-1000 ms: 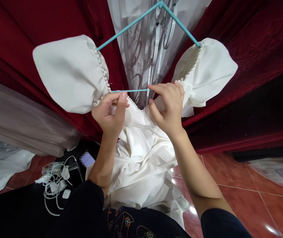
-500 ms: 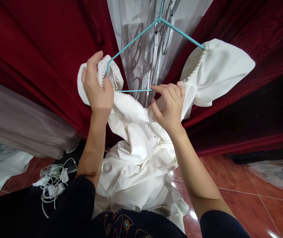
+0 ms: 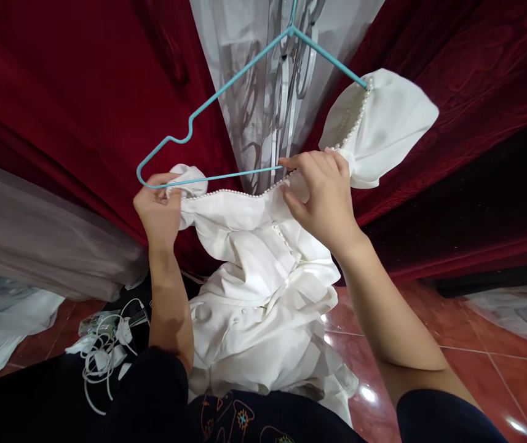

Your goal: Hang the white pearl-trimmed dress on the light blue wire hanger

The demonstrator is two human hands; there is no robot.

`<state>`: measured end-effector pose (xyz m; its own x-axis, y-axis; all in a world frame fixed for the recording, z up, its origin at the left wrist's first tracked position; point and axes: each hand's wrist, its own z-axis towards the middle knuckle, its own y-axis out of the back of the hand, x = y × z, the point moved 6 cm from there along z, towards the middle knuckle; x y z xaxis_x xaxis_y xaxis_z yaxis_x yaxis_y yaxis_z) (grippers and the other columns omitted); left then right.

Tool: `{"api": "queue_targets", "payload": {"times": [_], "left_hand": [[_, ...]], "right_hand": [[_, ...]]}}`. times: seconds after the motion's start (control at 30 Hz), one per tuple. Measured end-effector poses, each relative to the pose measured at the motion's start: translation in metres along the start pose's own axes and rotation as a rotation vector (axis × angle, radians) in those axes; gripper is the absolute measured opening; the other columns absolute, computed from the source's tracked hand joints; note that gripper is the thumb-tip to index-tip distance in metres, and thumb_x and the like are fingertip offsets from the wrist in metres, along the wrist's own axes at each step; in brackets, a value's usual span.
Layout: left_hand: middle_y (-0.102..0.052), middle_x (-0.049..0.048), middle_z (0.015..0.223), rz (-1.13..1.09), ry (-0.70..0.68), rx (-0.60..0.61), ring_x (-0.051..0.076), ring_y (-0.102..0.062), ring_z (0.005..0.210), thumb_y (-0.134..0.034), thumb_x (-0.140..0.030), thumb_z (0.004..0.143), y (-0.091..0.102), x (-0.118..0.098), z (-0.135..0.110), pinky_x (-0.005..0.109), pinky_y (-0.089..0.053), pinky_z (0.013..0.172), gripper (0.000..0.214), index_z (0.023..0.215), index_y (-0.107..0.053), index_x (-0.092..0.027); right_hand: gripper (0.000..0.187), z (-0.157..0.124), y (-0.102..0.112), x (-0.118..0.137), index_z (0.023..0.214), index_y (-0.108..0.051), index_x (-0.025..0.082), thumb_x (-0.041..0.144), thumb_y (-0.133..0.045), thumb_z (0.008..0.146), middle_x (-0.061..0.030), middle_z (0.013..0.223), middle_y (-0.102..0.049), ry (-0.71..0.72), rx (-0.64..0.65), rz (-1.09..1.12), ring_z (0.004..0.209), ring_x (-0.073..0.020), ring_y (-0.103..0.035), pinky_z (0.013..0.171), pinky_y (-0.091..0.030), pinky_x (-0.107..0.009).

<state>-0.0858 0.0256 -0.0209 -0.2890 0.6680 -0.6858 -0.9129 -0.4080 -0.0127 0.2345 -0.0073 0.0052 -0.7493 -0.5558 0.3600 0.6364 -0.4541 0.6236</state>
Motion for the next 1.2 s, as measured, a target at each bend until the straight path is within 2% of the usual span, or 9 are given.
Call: {"api": "queue_targets", "payload": {"times": [0.17, 0.33, 0.57, 0.63, 0.77, 0.87, 1.0, 1.1, 1.2], "left_hand": [[-0.08, 0.0058, 0.129, -0.266, 0.05, 0.297, 0.026, -0.078, 0.122, -0.086, -0.045, 0.092, -0.06, -0.033, -0.028, 0.038, -0.064, 0.107, 0.049, 0.134, -0.072, -0.025], [-0.083, 0.0051, 0.11, -0.52, 0.082, 0.205, 0.025, -0.079, 0.116, -0.066, -0.048, 0.108, -0.097, -0.044, -0.032, 0.044, -0.061, 0.112, 0.026, 0.115, -0.071, -0.024], [-0.079, 0.0027, 0.092, -0.526, 0.131, 0.05, 0.022, -0.08, 0.091, -0.075, -0.05, 0.1, -0.097, -0.036, -0.029, 0.035, -0.065, 0.094, 0.03, 0.106, -0.063, -0.023], [-0.079, 0.0031, 0.091, -0.489, 0.146, 0.046, 0.023, -0.08, 0.094, -0.073, -0.054, 0.101, -0.094, -0.037, -0.028, 0.036, -0.065, 0.095, 0.033, 0.106, -0.061, -0.023], [-0.078, 0.004, 0.089, -0.413, 0.175, 0.048, 0.028, -0.079, 0.107, -0.073, -0.06, 0.099, -0.087, -0.041, -0.024, 0.04, -0.064, 0.102, 0.038, 0.106, -0.062, -0.025], [-0.077, 0.004, 0.088, -0.416, 0.205, 0.068, 0.029, -0.079, 0.107, -0.076, -0.059, 0.095, -0.084, -0.041, -0.02, 0.043, -0.063, 0.103, 0.038, 0.105, -0.062, -0.025], [-0.077, 0.003, 0.085, -0.465, 0.188, 0.067, 0.028, -0.08, 0.103, -0.075, -0.054, 0.097, -0.085, -0.037, -0.018, 0.044, -0.063, 0.103, 0.032, 0.106, -0.064, -0.025], [-0.077, 0.0023, 0.084, -0.462, 0.187, 0.05, 0.029, -0.08, 0.107, -0.075, -0.055, 0.097, -0.089, -0.033, -0.02, 0.045, -0.062, 0.104, 0.032, 0.105, -0.065, -0.026], [-0.078, 0.0028, 0.085, -0.473, 0.196, 0.04, 0.028, -0.08, 0.102, -0.075, -0.055, 0.097, -0.094, -0.03, -0.024, 0.042, -0.063, 0.1, 0.032, 0.105, -0.064, -0.026]], "right_hand": [[0.034, 0.003, -0.001, -0.006, 0.125, -0.068, 0.026, 0.02, -0.057, 0.093, -0.0059, 0.123, -0.074, -0.029, -0.019, 0.057, 0.121, -0.0282, -0.066, 0.129, -0.035, -0.059], [0.029, -0.005, 0.002, 0.003, 0.128, -0.069, 0.028, 0.027, -0.058, 0.101, -0.0047, 0.129, -0.076, 0.008, -0.093, 0.069, 0.126, -0.0266, -0.069, 0.128, -0.038, -0.058], [0.046, 0.003, 0.041, -0.023, 0.144, -0.064, 0.024, 0.041, -0.066, 0.102, -0.0179, 0.141, -0.063, 0.111, -0.545, -0.009, 0.14, -0.0339, -0.059, 0.123, -0.047, -0.06], [0.05, 0.016, 0.047, -0.042, 0.146, -0.063, 0.024, 0.037, -0.072, 0.099, -0.0171, 0.141, -0.065, 0.091, -0.561, -0.01, 0.138, -0.0324, -0.061, 0.123, -0.049, -0.056], [0.024, 0.041, 0.062, -0.086, 0.117, -0.078, 0.022, 0.016, -0.065, 0.098, -0.0113, 0.114, -0.081, -0.093, -0.466, 0.068, 0.103, -0.0254, -0.077, 0.094, -0.063, -0.041], [0.028, 0.035, 0.091, -0.117, 0.092, -0.082, 0.016, 0.0, -0.06, 0.086, -0.0113, 0.089, -0.081, -0.129, -0.645, 0.143, 0.08, -0.0234, -0.076, 0.07, -0.057, -0.035], [0.019, 0.003, 0.106, -0.152, 0.082, -0.079, 0.021, 0.003, -0.07, 0.083, -0.0113, 0.08, -0.075, -0.196, -0.769, 0.163, 0.072, -0.0257, -0.073, 0.064, -0.051, -0.039], [0.015, -0.023, 0.09, -0.137, 0.078, -0.074, 0.028, 0.023, -0.072, 0.092, -0.0094, 0.075, -0.07, -0.156, -0.74, 0.177, 0.07, -0.0251, -0.068, 0.067, -0.052, -0.044], [0.017, -0.033, 0.064, -0.088, 0.086, -0.074, 0.034, 0.035, -0.063, 0.099, -0.0086, 0.087, -0.073, -0.034, -0.601, 0.204, 0.083, -0.0266, -0.07, 0.075, -0.056, -0.047]]}}
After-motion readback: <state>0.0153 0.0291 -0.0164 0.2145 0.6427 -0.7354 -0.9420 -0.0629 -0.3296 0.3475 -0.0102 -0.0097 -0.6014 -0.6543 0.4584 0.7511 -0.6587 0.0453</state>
